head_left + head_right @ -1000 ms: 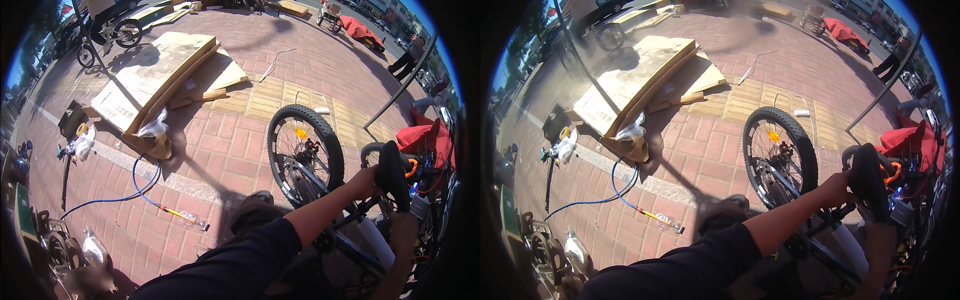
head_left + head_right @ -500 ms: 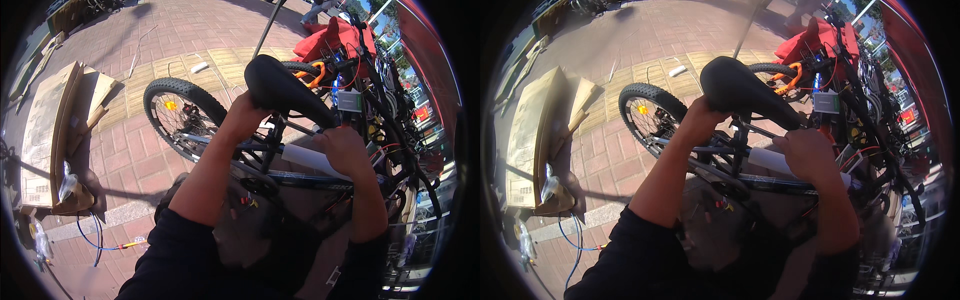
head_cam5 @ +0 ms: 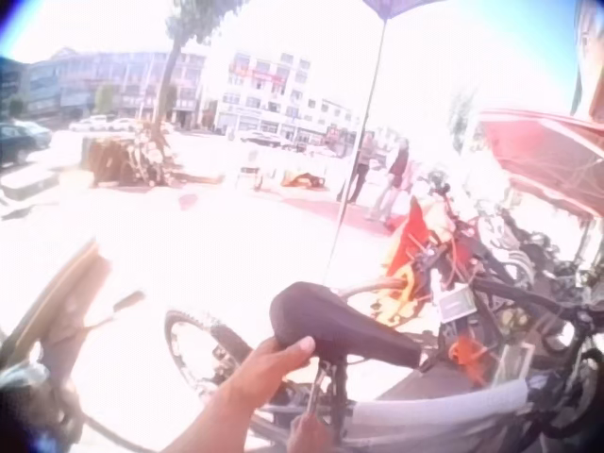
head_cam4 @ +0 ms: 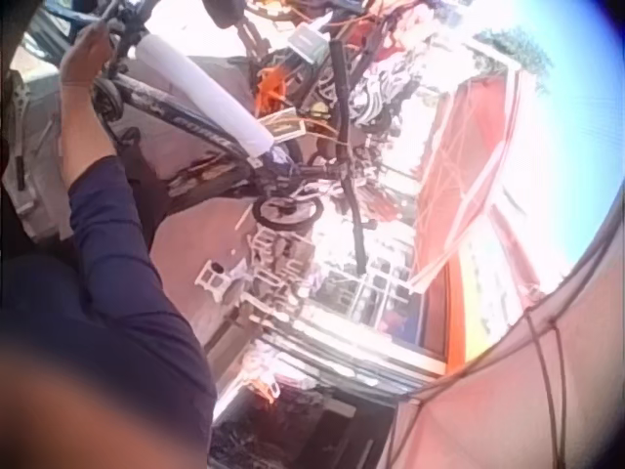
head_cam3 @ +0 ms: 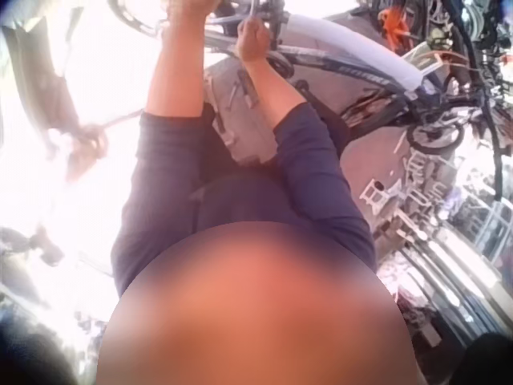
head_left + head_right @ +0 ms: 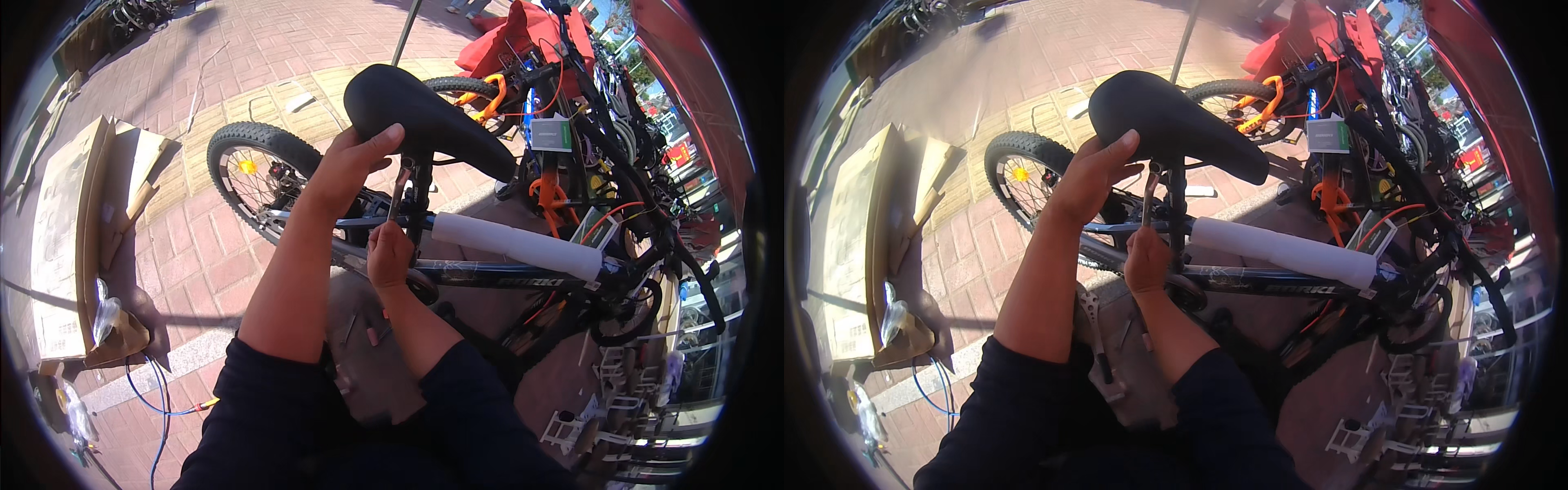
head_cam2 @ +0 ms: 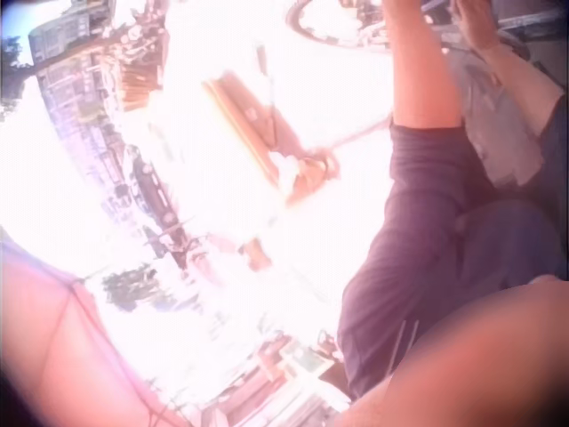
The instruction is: The person adjusts the bicycle seat using a wrench, then inflates the rear tire with a hand pump. The seat is tightened and the tire is pumped to the desired pressure.
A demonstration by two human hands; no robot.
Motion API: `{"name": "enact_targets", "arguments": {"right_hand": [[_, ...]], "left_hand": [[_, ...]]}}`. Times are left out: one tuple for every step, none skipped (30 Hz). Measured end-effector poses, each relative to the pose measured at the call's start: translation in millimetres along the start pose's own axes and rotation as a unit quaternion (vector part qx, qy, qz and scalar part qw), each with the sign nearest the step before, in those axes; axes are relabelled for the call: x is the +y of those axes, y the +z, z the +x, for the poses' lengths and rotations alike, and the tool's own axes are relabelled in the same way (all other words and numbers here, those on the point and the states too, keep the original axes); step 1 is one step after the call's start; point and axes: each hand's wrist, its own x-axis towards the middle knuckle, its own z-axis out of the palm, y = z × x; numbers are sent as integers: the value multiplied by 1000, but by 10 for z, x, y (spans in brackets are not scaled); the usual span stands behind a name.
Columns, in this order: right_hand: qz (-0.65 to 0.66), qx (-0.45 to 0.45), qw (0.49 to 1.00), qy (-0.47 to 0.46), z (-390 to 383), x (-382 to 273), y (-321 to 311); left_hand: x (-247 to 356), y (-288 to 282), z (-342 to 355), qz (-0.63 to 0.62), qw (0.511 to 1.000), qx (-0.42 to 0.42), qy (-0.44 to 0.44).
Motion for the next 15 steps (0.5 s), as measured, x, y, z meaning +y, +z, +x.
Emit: {"name": "enact_targets", "arguments": {"right_hand": [[-6,-21,1000,-10,-23,-40,-123],[-13,-41,999,-20,-19,-86,-270],[-77,-80,993,-28,-12,-184,-455],[-144,-116,982,-38,25,-343,-703],[-204,-156,965,-44,69,-486,-874],[-242,-168,953,-64,116,-623,-975],[-285,-176,939,-82,175,-774,-1091],[-320,-188,924,-89,251,-898,-1160],[-361,-196,907,-96,346,-1056,-1259],[-399,-203,888,-102,445,-1195,-1336],[-458,-224,857,-74,553,-1363,-1385],[-515,-242,821,-46,666,-1541,-1419],[-564,-263,783,-17,761,-1669,-1408],[-588,-279,759,-18,843,-1827,-1399],[-609,-296,736,-22,922,-1982,-1360]], "left_hand": [[-21,-11,5,-7,1000,13,-6],[-29,-31,27,0,1000,-8,-10],[-16,-27,22,1,999,-36,5],[15,6,23,-1,997,-68,21],[32,4,14,3,995,-93,36],[11,7,18,2,996,-84,43],[-61,-10,37,18,996,-80,43],[-138,-62,65,39,996,-74,44],[-187,-53,95,54,995,-73,46],[-202,-30,111,68,994,-64,49],[-190,-21,112,75,994,-67,51],[-175,-16,109,82,993,-70,54],[-176,-30,101,93,992,-70,55],[-182,-6,104,93,992,-63,55],[-169,0,95,95,992,-55,57]]}}
